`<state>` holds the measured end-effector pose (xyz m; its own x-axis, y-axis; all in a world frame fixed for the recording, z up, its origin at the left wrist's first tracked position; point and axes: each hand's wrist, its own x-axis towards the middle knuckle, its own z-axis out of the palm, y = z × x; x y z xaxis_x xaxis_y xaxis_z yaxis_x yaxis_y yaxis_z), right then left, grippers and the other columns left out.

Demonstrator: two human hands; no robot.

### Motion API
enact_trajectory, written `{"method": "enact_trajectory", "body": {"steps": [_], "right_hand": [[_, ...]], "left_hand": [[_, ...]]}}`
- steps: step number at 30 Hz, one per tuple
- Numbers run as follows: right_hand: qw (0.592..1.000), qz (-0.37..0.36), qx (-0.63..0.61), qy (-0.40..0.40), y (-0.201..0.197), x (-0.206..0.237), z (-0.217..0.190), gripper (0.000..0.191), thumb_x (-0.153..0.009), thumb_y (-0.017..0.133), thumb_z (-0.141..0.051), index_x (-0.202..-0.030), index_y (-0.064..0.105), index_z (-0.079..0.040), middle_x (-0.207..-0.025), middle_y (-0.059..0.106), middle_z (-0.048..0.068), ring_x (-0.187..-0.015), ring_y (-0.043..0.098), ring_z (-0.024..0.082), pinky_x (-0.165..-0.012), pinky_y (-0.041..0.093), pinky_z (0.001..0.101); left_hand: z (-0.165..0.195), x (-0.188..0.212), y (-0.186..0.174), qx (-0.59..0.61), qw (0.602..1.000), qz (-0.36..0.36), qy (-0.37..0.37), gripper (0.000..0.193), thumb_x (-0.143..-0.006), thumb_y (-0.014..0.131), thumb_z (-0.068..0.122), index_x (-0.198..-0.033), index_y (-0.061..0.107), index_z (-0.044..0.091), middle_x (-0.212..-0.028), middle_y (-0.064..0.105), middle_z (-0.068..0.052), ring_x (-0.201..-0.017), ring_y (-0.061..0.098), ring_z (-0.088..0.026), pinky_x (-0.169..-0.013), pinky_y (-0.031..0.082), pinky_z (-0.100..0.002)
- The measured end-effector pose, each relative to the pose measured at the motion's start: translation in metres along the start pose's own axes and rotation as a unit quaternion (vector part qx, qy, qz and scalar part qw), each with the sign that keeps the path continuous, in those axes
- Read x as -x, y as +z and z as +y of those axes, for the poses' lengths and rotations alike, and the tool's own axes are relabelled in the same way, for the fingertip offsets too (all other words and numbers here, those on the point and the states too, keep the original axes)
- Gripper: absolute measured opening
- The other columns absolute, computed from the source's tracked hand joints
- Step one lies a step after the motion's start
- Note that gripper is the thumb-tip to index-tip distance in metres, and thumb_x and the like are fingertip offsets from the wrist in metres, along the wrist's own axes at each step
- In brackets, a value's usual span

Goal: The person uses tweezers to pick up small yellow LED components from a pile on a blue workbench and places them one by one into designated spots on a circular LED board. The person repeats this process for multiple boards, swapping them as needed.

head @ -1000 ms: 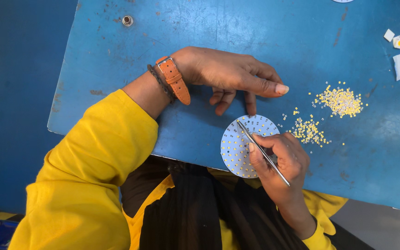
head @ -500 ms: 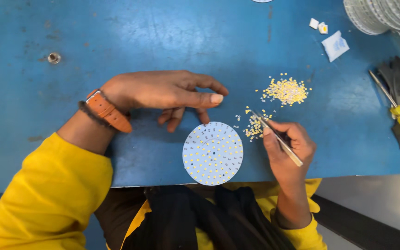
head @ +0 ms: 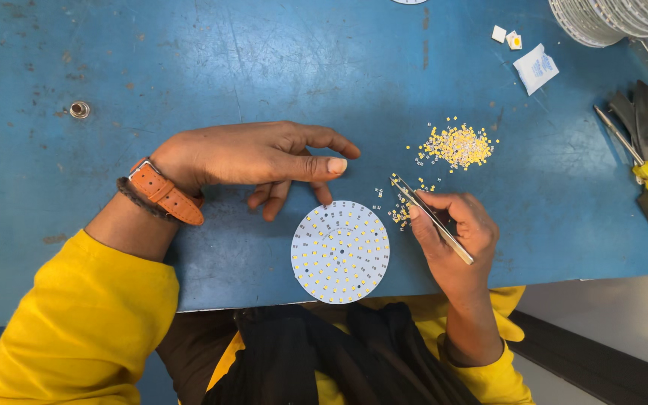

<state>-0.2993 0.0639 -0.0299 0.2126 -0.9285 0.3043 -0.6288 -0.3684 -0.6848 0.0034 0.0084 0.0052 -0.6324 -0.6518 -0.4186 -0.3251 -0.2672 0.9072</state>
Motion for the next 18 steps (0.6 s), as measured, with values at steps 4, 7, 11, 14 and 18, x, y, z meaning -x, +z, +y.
{"method": "enact_trajectory", "body": {"steps": [4,7,11,14,18], "right_hand": [[0.999,0.005,0.040,-0.007,0.000,0.001,0.001,0.015,-0.093,0.080,-0.006,-0.107,0.075,0.000,-0.079,0.059,0.003,-0.065,0.053,0.009,-0.060,0.040,0.0251],[0.998,-0.003,0.042,-0.052,-0.005,0.006,0.006,0.015,-0.094,0.078,0.000,-0.107,0.073,0.002,-0.085,0.061,0.006,-0.069,0.055,0.011,-0.063,0.042,0.0260],[0.985,-0.122,-0.114,-0.050,-0.021,0.017,0.016,0.014,-0.093,0.074,0.000,-0.106,0.070,0.004,-0.089,0.067,0.008,-0.067,0.061,0.009,-0.060,0.045,0.0222],[0.963,-0.207,-0.163,-0.049,-0.033,0.023,0.023,0.019,-0.085,0.076,-0.002,-0.102,0.072,0.006,-0.084,0.069,0.010,-0.064,0.061,0.010,-0.058,0.044,0.0223],[0.954,-0.249,-0.159,-0.039,-0.038,0.025,0.028,0.020,-0.082,0.077,-0.003,-0.100,0.073,0.006,-0.079,0.069,0.010,-0.063,0.061,0.010,-0.058,0.043,0.0228]], "left_hand": [[0.001,-0.001,0.000,-0.012,1.000,-0.002,0.019,0.083,-0.081,0.053,0.061,-0.149,0.049,0.013,-0.097,0.081,-0.015,-0.041,0.067,-0.015,-0.034,0.049,-0.025],[-0.001,-0.002,-0.001,0.002,1.000,-0.013,0.023,0.083,-0.081,0.054,0.060,-0.150,0.047,0.015,-0.099,0.080,-0.015,-0.042,0.066,-0.015,-0.034,0.049,-0.025],[-0.005,0.001,-0.001,-0.004,0.999,0.004,0.032,0.075,-0.084,0.053,0.061,-0.142,0.052,0.013,-0.100,0.081,-0.015,-0.044,0.068,-0.015,-0.037,0.051,-0.025],[-0.004,0.001,0.000,-0.007,1.000,0.001,0.031,0.074,-0.084,0.051,0.061,-0.141,0.053,0.014,-0.100,0.081,-0.015,-0.044,0.068,-0.015,-0.037,0.051,-0.025],[-0.002,0.001,0.000,-0.017,0.999,0.009,0.027,0.074,-0.085,0.051,0.062,-0.141,0.053,0.014,-0.100,0.081,-0.015,-0.044,0.068,-0.015,-0.038,0.051,-0.025]]}}
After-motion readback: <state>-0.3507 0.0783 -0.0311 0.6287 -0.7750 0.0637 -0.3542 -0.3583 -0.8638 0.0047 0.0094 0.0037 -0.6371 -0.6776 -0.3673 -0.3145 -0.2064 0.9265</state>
